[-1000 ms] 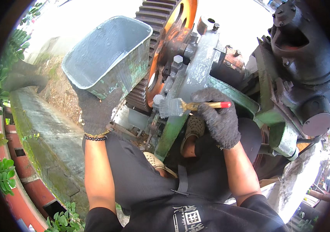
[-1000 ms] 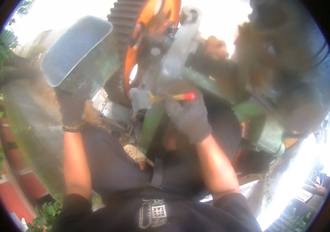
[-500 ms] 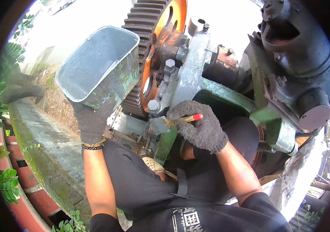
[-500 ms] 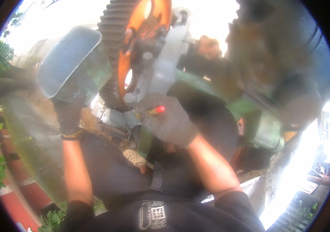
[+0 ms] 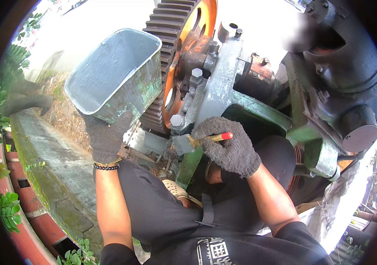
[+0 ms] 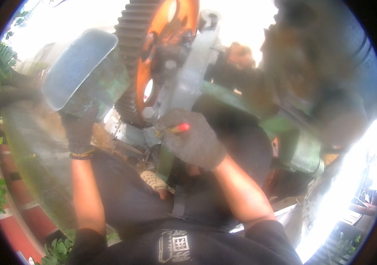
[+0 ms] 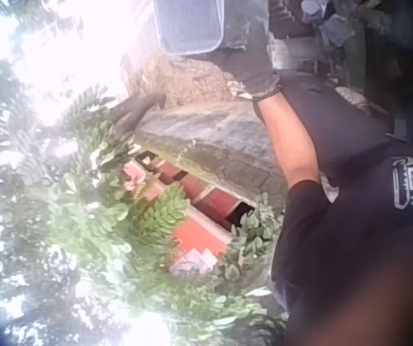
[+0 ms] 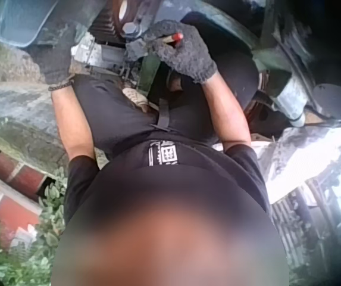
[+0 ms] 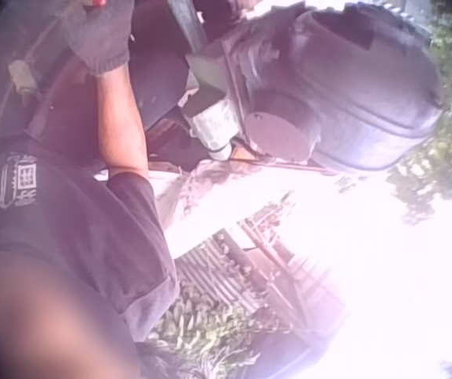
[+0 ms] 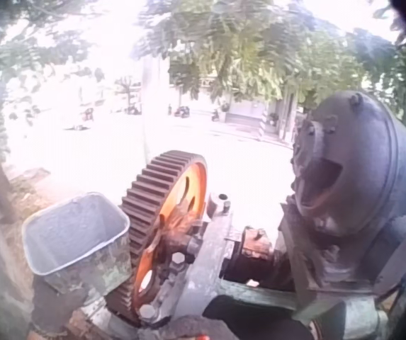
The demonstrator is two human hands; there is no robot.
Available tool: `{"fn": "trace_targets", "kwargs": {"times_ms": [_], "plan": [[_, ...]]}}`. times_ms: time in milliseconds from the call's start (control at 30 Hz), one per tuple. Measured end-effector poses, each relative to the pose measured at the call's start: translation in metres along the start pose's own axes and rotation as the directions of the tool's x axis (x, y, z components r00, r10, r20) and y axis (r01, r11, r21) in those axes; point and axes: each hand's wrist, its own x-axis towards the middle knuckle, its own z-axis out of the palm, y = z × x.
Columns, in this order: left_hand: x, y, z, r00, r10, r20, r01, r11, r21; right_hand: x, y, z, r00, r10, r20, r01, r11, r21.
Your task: The person paints a large green metal gear and its housing with a brush, dipping the brush into a container of paint held in the other hand. The camera is mounted on the rotating gear, causing the view to spin continuously.
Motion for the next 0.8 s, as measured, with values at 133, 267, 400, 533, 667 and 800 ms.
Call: {"fn": "trace_targets", "kwargs": {"times_ms": [133,267,400,533,667,800], "plan": [[-0.002,-0.007,-0.001,1.000,-0.002,0.029,0.003,0.999,-0.043,-0.003,0.002,0.004,1.000,0.024,-0.001,-0.024,0.995,0.096],[0.001,-0.006,-0.003,0.998,0.046,0.041,-0.049,0.996,0.070,-0.002,0.005,0.006,1.000,-0.012,-0.014,0.013,0.995,0.097],[0.005,0.010,0.004,0.995,0.055,-0.079,-0.050,0.996,0.069,-0.002,-0.006,0.008,0.983,0.182,0.021,-0.183,0.976,0.114],[0.027,0.016,0.011,0.994,0.034,-0.107,-0.045,0.993,-0.107,0.001,-0.003,0.006,0.999,0.036,0.028,-0.040,0.988,0.148],[0.074,0.076,0.063,0.992,0.074,-0.098,-0.097,0.963,-0.253,-0.001,0.004,0.004,0.999,-0.043,-0.015,0.044,0.995,0.094],[0.151,0.086,0.124,0.966,0.183,-0.181,-0.227,0.938,-0.264,-0.001,0.006,0.001,0.999,-0.048,0.011,0.048,0.997,0.063]]}}
